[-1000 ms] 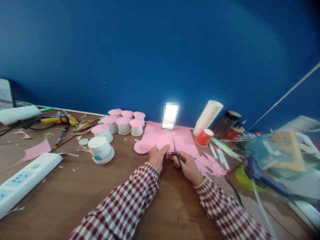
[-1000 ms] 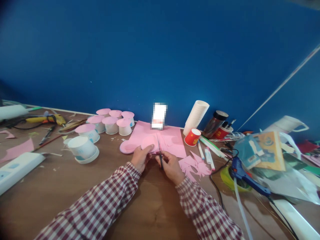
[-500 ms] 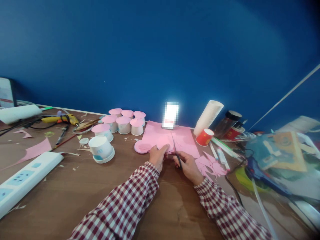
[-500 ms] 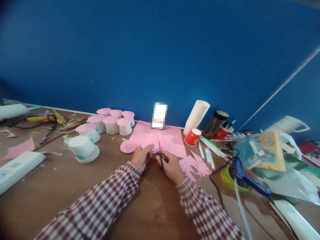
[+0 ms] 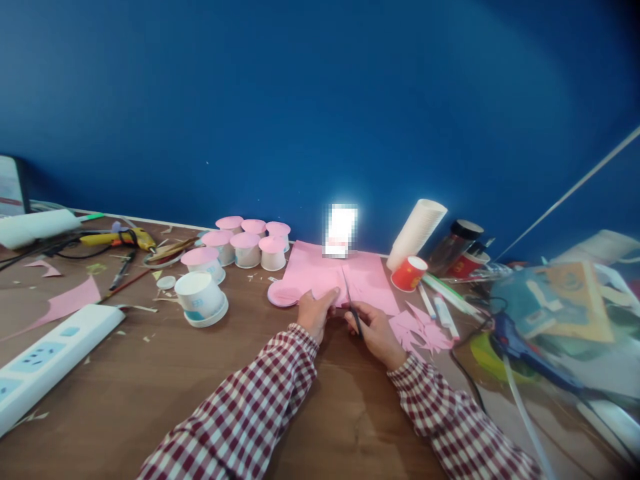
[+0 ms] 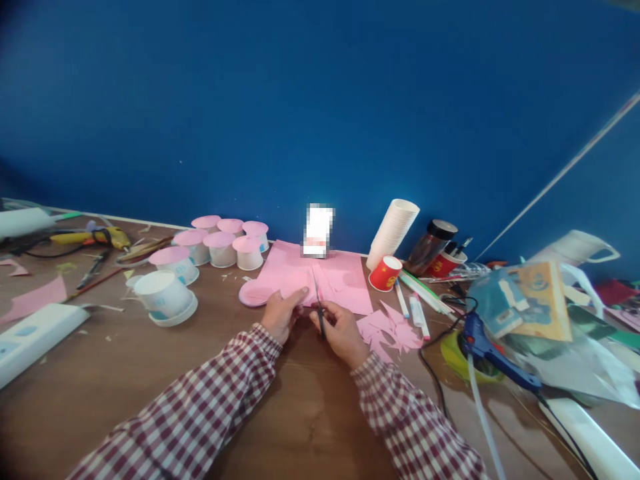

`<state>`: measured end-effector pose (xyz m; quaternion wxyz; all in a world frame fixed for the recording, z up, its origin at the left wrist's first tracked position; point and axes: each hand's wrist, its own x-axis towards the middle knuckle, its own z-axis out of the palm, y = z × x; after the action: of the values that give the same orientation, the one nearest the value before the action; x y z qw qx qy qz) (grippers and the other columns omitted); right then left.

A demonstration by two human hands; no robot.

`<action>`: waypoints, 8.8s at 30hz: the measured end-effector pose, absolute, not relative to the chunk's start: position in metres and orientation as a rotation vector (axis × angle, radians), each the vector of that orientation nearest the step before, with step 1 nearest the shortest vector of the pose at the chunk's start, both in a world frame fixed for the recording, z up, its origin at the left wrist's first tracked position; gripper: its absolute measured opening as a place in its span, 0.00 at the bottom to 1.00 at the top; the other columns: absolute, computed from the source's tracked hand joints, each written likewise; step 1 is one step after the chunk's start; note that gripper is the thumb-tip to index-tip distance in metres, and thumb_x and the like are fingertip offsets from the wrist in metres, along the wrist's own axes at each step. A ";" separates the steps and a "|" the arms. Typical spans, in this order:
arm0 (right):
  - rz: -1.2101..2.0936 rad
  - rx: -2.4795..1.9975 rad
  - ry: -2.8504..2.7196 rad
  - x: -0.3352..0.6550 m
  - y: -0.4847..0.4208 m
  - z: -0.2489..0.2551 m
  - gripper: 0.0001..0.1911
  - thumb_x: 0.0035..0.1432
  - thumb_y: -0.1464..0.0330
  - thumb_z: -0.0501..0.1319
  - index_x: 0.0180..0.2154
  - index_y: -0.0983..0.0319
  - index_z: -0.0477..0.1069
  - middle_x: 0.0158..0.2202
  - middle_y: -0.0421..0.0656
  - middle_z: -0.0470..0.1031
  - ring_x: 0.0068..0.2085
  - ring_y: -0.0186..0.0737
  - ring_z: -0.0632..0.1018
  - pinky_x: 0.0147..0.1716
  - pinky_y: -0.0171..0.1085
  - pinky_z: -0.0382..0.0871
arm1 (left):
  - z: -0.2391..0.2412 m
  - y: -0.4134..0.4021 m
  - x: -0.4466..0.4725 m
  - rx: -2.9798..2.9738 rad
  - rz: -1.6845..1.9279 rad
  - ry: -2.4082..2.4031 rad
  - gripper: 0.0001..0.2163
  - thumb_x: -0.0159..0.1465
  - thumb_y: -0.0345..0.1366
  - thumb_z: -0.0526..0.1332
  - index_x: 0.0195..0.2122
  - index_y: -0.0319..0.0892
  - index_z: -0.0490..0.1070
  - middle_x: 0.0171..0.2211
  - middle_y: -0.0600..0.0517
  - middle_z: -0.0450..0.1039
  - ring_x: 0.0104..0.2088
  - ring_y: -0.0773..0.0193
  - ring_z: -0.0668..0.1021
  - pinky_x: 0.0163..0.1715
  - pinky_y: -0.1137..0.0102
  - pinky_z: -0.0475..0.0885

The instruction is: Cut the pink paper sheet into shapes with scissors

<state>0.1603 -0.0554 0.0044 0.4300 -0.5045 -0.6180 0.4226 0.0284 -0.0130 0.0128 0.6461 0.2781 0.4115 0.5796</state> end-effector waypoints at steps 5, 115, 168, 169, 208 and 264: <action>1.067 -1.248 -1.540 0.161 -0.055 0.003 0.14 0.57 0.60 0.59 0.35 0.65 0.69 0.21 0.36 0.63 0.23 0.31 0.66 0.22 0.31 0.61 | 0.011 -0.012 0.028 0.649 1.306 0.936 0.13 0.44 0.37 0.69 0.25 0.37 0.67 0.14 0.59 0.62 0.14 0.74 0.62 0.14 0.76 0.59; 1.117 -1.244 -1.476 0.157 -0.059 0.012 0.17 0.56 0.60 0.58 0.41 0.66 0.70 0.19 0.35 0.63 0.21 0.31 0.66 0.21 0.31 0.63 | 0.010 -0.013 0.028 0.667 1.304 0.950 0.12 0.45 0.37 0.68 0.24 0.37 0.67 0.14 0.59 0.61 0.14 0.74 0.62 0.14 0.75 0.57; 1.082 -1.246 -1.474 0.159 -0.057 0.007 0.18 0.55 0.58 0.60 0.41 0.66 0.71 0.19 0.35 0.64 0.21 0.31 0.66 0.20 0.31 0.62 | 0.010 -0.012 0.028 0.612 1.312 0.935 0.13 0.45 0.36 0.68 0.28 0.35 0.68 0.16 0.58 0.64 0.15 0.74 0.63 0.14 0.76 0.59; 1.082 -1.246 -1.477 0.159 -0.057 0.007 0.18 0.55 0.58 0.60 0.41 0.66 0.71 0.19 0.35 0.64 0.21 0.31 0.66 0.20 0.31 0.61 | 0.010 -0.012 0.028 0.615 1.313 0.934 0.12 0.46 0.36 0.68 0.28 0.35 0.68 0.16 0.58 0.64 0.15 0.74 0.63 0.14 0.76 0.59; 1.100 -1.222 -1.497 0.159 -0.058 0.009 0.16 0.56 0.60 0.59 0.42 0.65 0.71 0.20 0.35 0.64 0.22 0.31 0.66 0.21 0.31 0.62 | 0.007 -0.011 0.027 0.725 1.309 0.979 0.13 0.46 0.39 0.68 0.25 0.37 0.67 0.15 0.58 0.63 0.15 0.74 0.63 0.15 0.75 0.58; 0.869 -1.266 -1.742 0.165 -0.077 0.064 0.11 0.58 0.62 0.59 0.38 0.63 0.71 0.27 0.39 0.71 0.28 0.34 0.71 0.28 0.32 0.66 | 0.014 -0.011 0.020 0.308 1.105 0.592 0.08 0.52 0.31 0.67 0.31 0.35 0.71 0.24 0.51 0.74 0.22 0.72 0.74 0.17 0.81 0.68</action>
<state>0.1649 -0.0771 0.0637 0.3980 -0.5002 -0.6882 0.3433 0.0201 -0.0113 0.0142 0.7988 0.1438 0.2759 0.5149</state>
